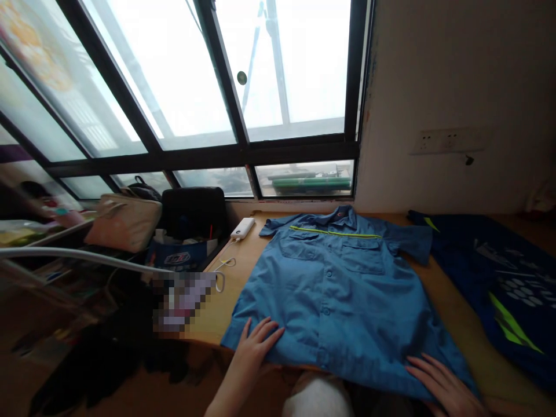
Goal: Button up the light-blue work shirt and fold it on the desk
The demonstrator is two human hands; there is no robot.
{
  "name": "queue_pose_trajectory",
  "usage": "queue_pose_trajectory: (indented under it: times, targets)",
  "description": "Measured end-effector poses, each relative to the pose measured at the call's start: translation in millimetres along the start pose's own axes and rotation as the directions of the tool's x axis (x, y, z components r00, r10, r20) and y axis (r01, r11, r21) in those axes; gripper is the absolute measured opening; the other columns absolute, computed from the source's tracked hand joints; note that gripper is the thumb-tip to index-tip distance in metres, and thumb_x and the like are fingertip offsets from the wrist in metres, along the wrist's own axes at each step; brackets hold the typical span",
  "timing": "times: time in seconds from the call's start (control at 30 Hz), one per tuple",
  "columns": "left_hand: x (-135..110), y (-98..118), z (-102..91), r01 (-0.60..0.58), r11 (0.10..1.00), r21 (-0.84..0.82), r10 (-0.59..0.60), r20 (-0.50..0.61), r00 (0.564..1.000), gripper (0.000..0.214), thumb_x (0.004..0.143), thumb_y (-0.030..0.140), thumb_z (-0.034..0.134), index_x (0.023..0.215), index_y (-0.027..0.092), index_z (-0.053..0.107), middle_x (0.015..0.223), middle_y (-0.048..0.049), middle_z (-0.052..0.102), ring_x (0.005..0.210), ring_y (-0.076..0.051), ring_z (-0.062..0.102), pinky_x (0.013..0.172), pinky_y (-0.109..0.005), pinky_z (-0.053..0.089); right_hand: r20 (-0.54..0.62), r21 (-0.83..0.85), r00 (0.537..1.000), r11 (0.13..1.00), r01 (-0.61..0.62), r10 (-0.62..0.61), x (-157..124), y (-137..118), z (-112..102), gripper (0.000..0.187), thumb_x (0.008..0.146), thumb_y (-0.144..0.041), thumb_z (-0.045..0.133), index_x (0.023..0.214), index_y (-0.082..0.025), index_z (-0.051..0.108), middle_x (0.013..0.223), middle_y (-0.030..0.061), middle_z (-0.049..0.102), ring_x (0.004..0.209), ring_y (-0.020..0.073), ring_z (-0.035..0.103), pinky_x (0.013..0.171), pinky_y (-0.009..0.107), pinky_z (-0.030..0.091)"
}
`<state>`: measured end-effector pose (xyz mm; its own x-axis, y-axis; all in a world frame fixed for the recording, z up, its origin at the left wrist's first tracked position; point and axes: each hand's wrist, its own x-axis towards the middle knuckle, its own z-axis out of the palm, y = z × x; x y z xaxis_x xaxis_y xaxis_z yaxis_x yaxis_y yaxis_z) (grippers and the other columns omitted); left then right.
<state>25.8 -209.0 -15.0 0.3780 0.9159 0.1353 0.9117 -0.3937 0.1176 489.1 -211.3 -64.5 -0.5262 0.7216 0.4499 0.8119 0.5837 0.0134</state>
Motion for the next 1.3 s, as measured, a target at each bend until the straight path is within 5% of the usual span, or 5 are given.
queue_pose_trajectory:
  times: [0.37, 0.63, 0.83, 0.97, 1.3]
  targets:
    - [9, 29, -65.5, 0.107, 0.932, -0.347, -0.091, 0.06, 0.994, 0.034, 0.081, 0.015, 0.042, 0.11, 0.024, 0.057, 0.104, -0.0052, 0.061, 0.094, -0.018, 0.055, 0.085, -0.027, 0.04, 0.194, 0.393, 0.84, 0.744, -0.541, 0.507, 35, 44, -78, 0.029, 0.066, -0.043, 0.057, 0.087, -0.028, 0.069, 0.094, 0.0004, 0.066, 0.085, 0.023, 0.062, 0.076, 0.026, 0.051]
    - [17, 32, -107.8, 0.288, 0.796, -0.532, 0.022, 0.501, 0.865, 0.049, 0.072, 0.045, 0.057, 0.117, 0.025, 0.051, 0.084, -0.0012, 0.064, 0.075, -0.016, 0.058, 0.068, -0.022, 0.043, 0.612, 0.497, 0.74, 0.593, -0.633, 0.278, 65, 40, -128, 0.036, 0.072, -0.045, 0.055, 0.101, -0.025, 0.065, 0.084, 0.0042, 0.067, 0.071, 0.0189, 0.062, 0.063, 0.023, 0.049]
    - [155, 53, -56.9, 0.11, 0.855, -0.506, 0.053, 0.295, 0.954, 0.036, 0.075, 0.044, 0.051, 0.096, 0.017, 0.062, 0.08, -0.0051, 0.064, 0.071, -0.017, 0.058, 0.063, -0.024, 0.041, 0.301, 0.72, 0.902, 0.546, -0.427, 0.31, 196, 30, -47, 0.028, 0.075, -0.037, 0.049, 0.084, -0.016, 0.066, 0.069, 0.0044, 0.064, 0.065, 0.0162, 0.059, 0.058, 0.023, 0.045]
    - [262, 62, -0.6, 0.179, 0.735, -0.654, -0.313, -0.092, 0.945, 0.017, 0.074, 0.023, 0.053, 0.084, 0.013, 0.063, 0.085, -0.0096, 0.064, 0.08, -0.018, 0.058, 0.076, -0.028, 0.04, 0.071, 0.808, 0.838, 0.461, -0.366, 0.541, 278, 29, 40, 0.023, 0.074, -0.027, 0.046, 0.078, -0.014, 0.064, 0.075, 0.0057, 0.066, 0.071, 0.018, 0.06, 0.067, 0.029, 0.047]
    - [373, 33, 80.2, 0.159, 0.641, -0.751, -0.442, -0.191, 0.877, 0.032, 0.071, 0.029, 0.059, 0.099, 0.013, 0.059, 0.093, -0.0118, 0.064, 0.083, -0.02, 0.059, 0.072, -0.028, 0.042, -0.096, 0.759, 0.804, 0.566, -0.322, 0.586, 314, 42, 143, 0.029, 0.078, -0.016, 0.037, 0.094, -0.015, 0.061, 0.09, 0.008, 0.065, 0.084, 0.019, 0.059, 0.079, 0.034, 0.045]
